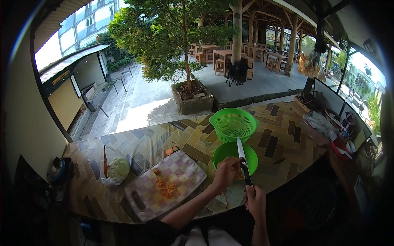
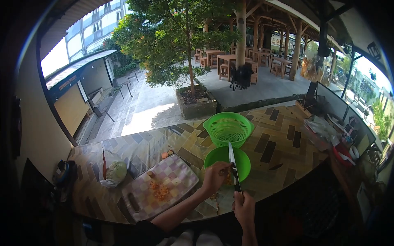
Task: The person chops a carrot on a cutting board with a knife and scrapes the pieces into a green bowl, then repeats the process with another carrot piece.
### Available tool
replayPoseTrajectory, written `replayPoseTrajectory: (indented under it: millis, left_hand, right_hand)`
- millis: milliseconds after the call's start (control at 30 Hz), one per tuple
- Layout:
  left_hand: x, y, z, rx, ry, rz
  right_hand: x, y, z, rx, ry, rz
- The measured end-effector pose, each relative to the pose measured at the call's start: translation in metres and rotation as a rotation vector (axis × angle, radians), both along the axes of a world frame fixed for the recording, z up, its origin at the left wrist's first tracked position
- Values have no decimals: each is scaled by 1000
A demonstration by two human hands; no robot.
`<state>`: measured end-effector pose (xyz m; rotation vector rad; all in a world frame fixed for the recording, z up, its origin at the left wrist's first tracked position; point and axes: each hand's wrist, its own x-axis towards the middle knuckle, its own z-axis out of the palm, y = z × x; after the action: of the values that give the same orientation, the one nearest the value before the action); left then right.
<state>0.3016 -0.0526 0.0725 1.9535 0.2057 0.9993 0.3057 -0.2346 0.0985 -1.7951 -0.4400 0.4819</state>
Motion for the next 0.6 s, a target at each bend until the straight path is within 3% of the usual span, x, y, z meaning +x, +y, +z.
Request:
replayPoseTrajectory:
  millis: [67,267,300,433,600]
  left_hand:
    - [-2,0,-9,27,43,-10]
    - [-21,20,1,648,117,46]
    - [-26,25,4,528,222,-6]
    - [-57,46,16,70,115,137]
    - [-134,74,26,-64,147,403]
  right_hand:
    - [1,-1,-1,-10,0,-1]
    - [3,-2,-8,35,-7,-18]
    - [3,-1,-7,22,-12,-5]
    - [4,4,-10,8,-11,75]
    - [-6,18,-3,-1,102,348]
